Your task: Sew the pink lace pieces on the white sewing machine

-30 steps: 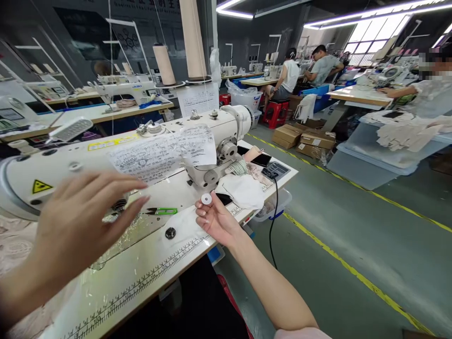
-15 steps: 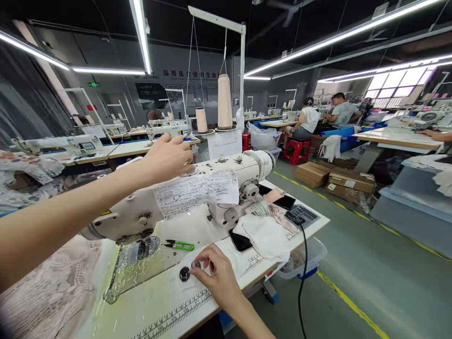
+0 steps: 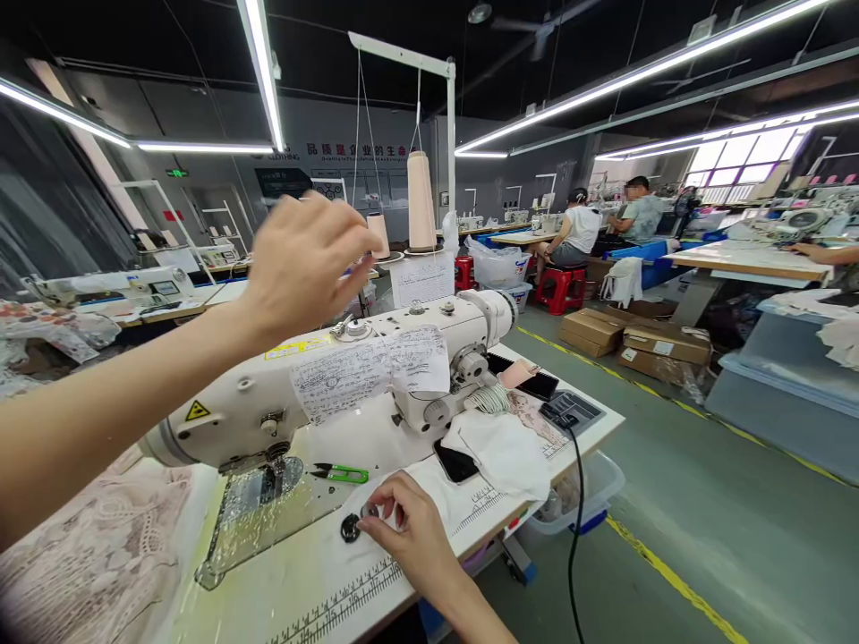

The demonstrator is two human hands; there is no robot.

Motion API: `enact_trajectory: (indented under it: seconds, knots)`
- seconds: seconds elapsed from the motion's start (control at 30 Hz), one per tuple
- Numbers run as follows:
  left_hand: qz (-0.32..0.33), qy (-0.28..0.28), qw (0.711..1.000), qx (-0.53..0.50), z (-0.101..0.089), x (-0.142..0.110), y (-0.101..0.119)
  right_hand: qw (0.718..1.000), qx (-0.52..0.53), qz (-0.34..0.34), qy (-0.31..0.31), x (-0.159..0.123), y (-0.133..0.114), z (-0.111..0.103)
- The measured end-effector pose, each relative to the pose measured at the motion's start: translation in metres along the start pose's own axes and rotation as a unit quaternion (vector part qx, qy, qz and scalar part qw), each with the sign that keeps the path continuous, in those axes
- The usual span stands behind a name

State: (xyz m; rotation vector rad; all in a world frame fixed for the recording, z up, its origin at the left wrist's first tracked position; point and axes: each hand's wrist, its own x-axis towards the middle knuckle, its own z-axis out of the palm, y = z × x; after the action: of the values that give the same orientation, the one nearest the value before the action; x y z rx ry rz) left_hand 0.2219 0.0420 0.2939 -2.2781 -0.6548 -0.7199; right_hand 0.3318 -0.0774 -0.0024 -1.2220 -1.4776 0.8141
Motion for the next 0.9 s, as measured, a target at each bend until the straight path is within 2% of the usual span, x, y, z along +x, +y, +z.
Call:
enact_trajectory:
  seconds: [0.1,0.17,0.27,0.43,0.57,0.8,0.9]
  knots:
    - [0.017,-0.178,0.984,0.025,0.023,0.002,-0.002,1.000,-0.004,0.004,0.001,0.000,0.000,-0.001]
    - [0.034,-0.211,0.976,0.039,0.040,-0.003,-0.008,1.000,-0.005,0.008,0.000,0.000,0.000,-0.001]
    - [0.077,-0.202,0.975,0.050,0.052,-0.012,-0.019,1.000,-0.013,0.008,-0.006,0.001,-0.001,-0.001]
    - [0.159,-0.175,0.968,0.081,0.058,-0.017,-0.028,1.000,-0.023,-0.001,-0.007,0.001,-0.002,-0.002]
    - [0.212,-0.145,0.964,0.064,0.064,-0.018,-0.035,1.000,-0.027,-0.008,-0.001,0.001,0.000,-0.003]
    - [0.264,-0.142,0.952,0.065,0.065,-0.016,-0.043,0.999,-0.040,-0.009,0.005,0.000,0.000,-0.001]
    - [0.255,-0.151,0.954,0.049,0.061,-0.015,-0.042,0.999,-0.043,0.002,0.007,0.000,-0.004,-0.002]
